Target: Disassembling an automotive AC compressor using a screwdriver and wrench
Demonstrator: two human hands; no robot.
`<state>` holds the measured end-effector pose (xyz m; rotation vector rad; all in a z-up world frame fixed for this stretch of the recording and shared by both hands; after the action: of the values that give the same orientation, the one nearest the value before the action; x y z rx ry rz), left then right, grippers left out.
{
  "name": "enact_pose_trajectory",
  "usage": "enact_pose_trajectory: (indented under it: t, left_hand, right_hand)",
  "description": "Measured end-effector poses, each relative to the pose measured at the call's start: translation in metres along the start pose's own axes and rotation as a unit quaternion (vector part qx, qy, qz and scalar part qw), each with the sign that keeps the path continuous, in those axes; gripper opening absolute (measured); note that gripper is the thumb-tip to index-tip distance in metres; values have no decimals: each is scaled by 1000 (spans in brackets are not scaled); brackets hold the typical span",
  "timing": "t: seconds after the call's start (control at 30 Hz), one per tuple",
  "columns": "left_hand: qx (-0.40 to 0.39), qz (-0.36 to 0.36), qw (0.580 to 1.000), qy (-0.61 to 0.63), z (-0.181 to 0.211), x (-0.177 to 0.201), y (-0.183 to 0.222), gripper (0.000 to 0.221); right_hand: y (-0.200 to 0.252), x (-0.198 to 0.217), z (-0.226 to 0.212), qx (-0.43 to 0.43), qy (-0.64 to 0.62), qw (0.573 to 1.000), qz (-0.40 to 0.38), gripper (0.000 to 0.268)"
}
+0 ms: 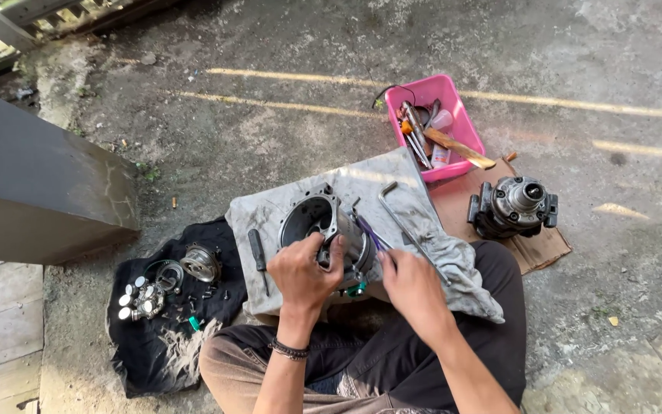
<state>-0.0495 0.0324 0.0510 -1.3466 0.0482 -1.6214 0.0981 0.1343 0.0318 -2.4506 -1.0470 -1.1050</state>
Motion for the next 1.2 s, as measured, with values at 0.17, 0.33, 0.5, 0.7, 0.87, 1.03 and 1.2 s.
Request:
enact_pose_trajectory:
  t: [0.17, 0.33, 0.5, 0.7, 0.87, 1.03, 1.2]
  left_hand:
    - [48, -12, 999, 14, -2, 4, -5, 36]
    - [88, -42, 995, 32, -10, 4, -10, 39]
    - [108, -50, 992, 29, -15, 6, -10, 39]
    - [114, -56, 991, 40, -14, 4, -11, 38]
    - [124, -49, 990, 45, -19, 5, -16, 39]
    - [132, -56, 989, 47, -19, 5, -16, 39]
    - [122, -41, 991, 43, -22, 5, -15, 42]
  right_hand:
    - [24, 13, -15, -71, -51, 992, -86, 47]
    - [24, 0, -6, -74, -54, 992, -90, 44]
    - [40, -8, 1, -29, -47, 998, -38, 38]
    - [19, -6, 20, 56, -9, 998, -1, 29]
    - [25, -7, 28, 83, -1, 996, -30, 27]
    - [2, 11, 28, 132, 49, 990, -26, 26]
    - [-24, 12, 41, 243, 108, 964, -16, 23]
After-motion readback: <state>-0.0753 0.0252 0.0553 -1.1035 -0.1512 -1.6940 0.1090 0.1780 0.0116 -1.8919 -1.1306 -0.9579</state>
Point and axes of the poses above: each hand's wrist, its own y-axis away from the middle knuckle, its own x-axis out of the back of the hand, z = x × y, the point moved 1 cm from there along -y, towards the middle knuckle, and after that the axes turned 11 degrees about x, right-handed, at the moved point
